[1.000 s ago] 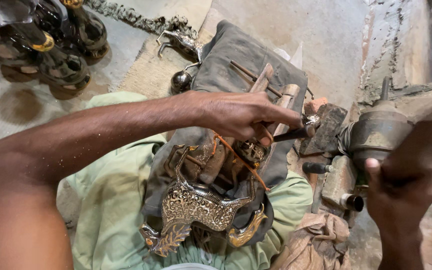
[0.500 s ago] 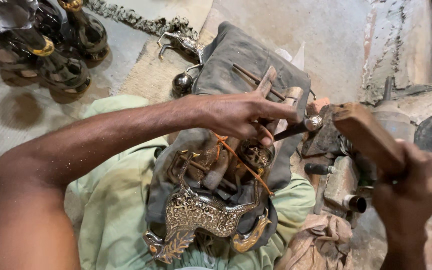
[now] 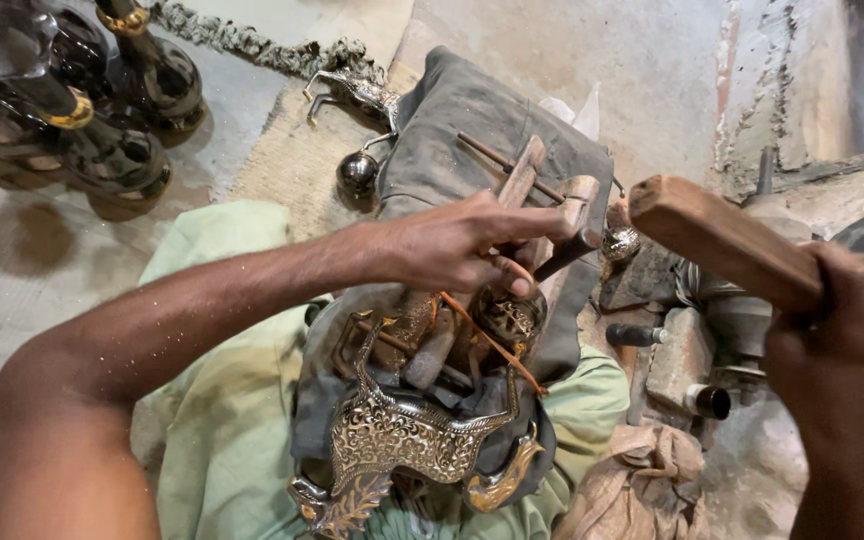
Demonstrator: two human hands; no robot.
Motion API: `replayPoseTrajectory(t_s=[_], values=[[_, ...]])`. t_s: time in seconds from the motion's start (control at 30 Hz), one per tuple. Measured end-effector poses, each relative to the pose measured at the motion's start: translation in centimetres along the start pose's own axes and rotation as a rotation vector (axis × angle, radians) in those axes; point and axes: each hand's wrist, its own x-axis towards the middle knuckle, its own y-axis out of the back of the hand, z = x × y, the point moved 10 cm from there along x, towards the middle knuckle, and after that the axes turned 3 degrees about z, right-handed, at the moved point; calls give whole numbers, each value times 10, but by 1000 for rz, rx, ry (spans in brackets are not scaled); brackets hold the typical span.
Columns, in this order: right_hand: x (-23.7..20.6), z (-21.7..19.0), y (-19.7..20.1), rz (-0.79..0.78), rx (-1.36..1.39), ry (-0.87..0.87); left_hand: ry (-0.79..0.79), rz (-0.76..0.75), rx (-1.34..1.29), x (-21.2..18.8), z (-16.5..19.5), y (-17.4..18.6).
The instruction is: The person sits on the workshop floor with an ornate silver metal ornament resting on a padded cushion and works it with a punch and wooden mallet, repeatedly striking the punch held against the metal surface. The person repositions the punch and rotates the ornament between strikes to work different areas of the decorated piece.
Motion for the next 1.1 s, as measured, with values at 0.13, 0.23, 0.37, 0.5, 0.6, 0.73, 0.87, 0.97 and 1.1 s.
replayPoseTrajectory(t_s=[0.13, 0.23, 0.37, 0.5, 0.6, 0.73, 0.87, 0.97, 1.1], values=[[-8, 39, -24, -73, 528, -404, 58, 21, 43, -6, -2, 4], [11, 21, -12, -109, 169, -127, 53, 13, 6, -6, 1, 6], [28, 2, 9, -31, 209, -134, -59, 64, -35, -6, 13, 10], [47, -39, 28, -12, -95, 57, -87, 44, -74, -5, 16, 7], [44, -7, 16, -34, 436, -469, 32, -22, -65, -6, 7, 5], [59, -51, 16, -149, -171, 75, -9, -12, -26, -7, 16, 12], [53, -38, 8, -239, -60, -41, 29, -28, -45, -7, 20, 16], [51, -47, 20, -131, -33, 55, 13, -35, -111, -7, 27, 18], [33, -6, -5, -403, -12, -360, -5, -50, -257, -8, 36, 20]])
